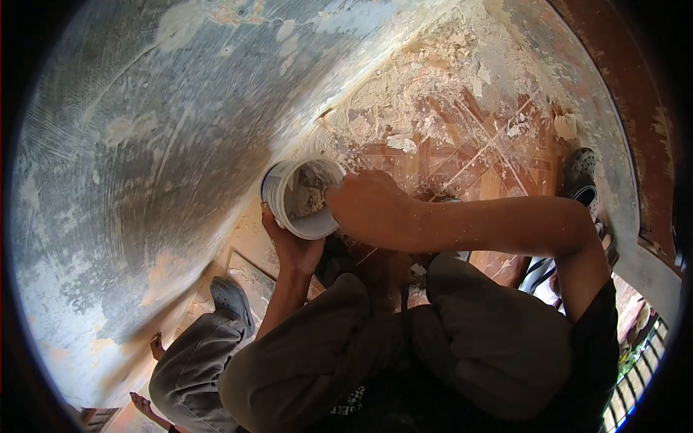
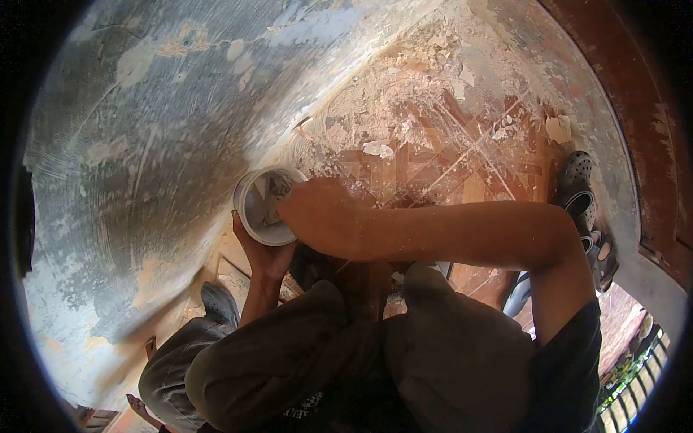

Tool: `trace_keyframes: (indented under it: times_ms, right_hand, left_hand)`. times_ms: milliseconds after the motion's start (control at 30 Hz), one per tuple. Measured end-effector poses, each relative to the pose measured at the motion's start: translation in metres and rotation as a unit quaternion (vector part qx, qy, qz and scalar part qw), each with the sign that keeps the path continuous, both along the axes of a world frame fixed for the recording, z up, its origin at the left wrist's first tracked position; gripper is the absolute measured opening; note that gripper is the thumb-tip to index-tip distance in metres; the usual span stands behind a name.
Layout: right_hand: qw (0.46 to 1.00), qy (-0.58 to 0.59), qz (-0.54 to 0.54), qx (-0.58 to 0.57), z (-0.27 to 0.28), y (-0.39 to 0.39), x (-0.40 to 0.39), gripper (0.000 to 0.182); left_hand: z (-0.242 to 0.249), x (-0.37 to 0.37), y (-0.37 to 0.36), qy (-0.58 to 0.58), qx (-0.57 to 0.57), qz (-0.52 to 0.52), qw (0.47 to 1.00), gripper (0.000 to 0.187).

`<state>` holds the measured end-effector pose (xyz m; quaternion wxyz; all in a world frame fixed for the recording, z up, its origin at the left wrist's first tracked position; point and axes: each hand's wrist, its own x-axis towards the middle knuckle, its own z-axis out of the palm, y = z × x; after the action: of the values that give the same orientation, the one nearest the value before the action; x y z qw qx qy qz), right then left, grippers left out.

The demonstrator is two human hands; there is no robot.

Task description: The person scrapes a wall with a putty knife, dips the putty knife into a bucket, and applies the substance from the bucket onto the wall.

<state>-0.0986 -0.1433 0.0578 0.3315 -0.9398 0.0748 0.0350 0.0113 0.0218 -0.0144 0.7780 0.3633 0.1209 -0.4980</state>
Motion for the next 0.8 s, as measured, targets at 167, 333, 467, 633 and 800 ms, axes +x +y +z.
trace_keyframes:
  times_ms: [167, 333, 467, 633, 800]
  right_hand:
    - [1.000, -0.022, -0.002, 0.008, 0.002, -0.001, 0.000, 0.014]
    - [0.999, 0.047, 0.020, -0.014, 0.036, -0.014, -0.008, 0.016]
    - [0.999, 0.053, 0.003, -0.002, 0.050, -0.041, -0.030, 0.019]
    - [0.987, 0.025, -0.021, 0.160, 0.041, -0.085, -0.066, 0.036]
    - [0.783, 0.209, -0.088, 0.580, 0.032, -0.122, -0.081, 0.039]
  left_hand:
    - [-0.004, -0.001, 0.000, -0.017, 0.036, -0.015, 0.999, 0.073]
    - [-0.005, -0.010, -0.005, -0.023, 0.056, -0.076, 0.995, 0.073]
    - [-0.007, -0.004, -0.006, 0.027, 0.061, -0.043, 0.997, 0.069]
    - [-0.009, 0.004, 0.003, 0.058, 0.010, -0.037, 0.998, 0.073]
    - [-0.003, 0.002, -0.004, 0.089, 0.018, -0.006, 0.996, 0.065]
